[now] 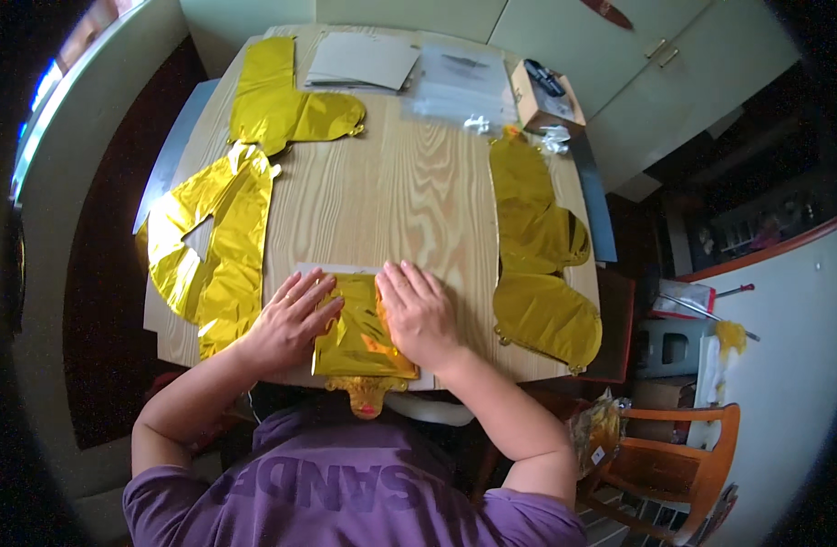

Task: Folding and packaging gold foil balloons at a table.

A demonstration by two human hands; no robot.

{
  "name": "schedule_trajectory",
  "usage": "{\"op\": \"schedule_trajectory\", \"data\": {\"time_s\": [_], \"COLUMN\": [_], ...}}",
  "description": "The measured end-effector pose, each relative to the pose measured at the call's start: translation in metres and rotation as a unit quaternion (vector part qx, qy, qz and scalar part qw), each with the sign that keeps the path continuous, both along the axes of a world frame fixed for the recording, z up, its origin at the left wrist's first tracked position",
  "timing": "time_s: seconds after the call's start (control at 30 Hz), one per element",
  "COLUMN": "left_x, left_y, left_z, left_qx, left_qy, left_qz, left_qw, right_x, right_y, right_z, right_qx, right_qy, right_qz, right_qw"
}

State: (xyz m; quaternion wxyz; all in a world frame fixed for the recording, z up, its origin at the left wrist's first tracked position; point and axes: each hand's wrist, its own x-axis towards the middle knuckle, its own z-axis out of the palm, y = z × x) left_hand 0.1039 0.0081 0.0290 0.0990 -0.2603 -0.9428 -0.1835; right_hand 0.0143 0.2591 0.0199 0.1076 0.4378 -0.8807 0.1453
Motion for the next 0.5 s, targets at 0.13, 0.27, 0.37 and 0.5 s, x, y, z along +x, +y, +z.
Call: {"op": "schedule_trajectory", "data": {"time_s": [0.13, 0.27, 0.37, 0.5], "left_x": [-0.007, -0.014, -0.020, -0.027], "left_y": [0.000, -0.011, -0.012, -0.012], "left_z": [0.016, 0.009, 0.007, 0.011], "left_qx": [-0.015, -0.006, 0.006, 0.013], "left_qy": [0.090, 0.049, 0.071, 0.054], "left_qz": [-0.155, -0.175, -0.171, -0.186], "left_qw": [0.984, 0.983, 0.983, 0.981], "right_x": [-0.003, -0.025, -0.102, -0.258], "right_y": [0.001, -0.002, 0.007, 0.028], "right_z": [-0.002, 0.027, 0.040, 0.022], "right_qx": [-0.010, -0.044, -0.161, -0.190], "right_qy": [0.013, -0.112, -0.292, -0.077], "right_qz": [0.001, 0.006, -0.084, -0.184], "right_qw": [1.000, 0.993, 0.939, 0.961]}}
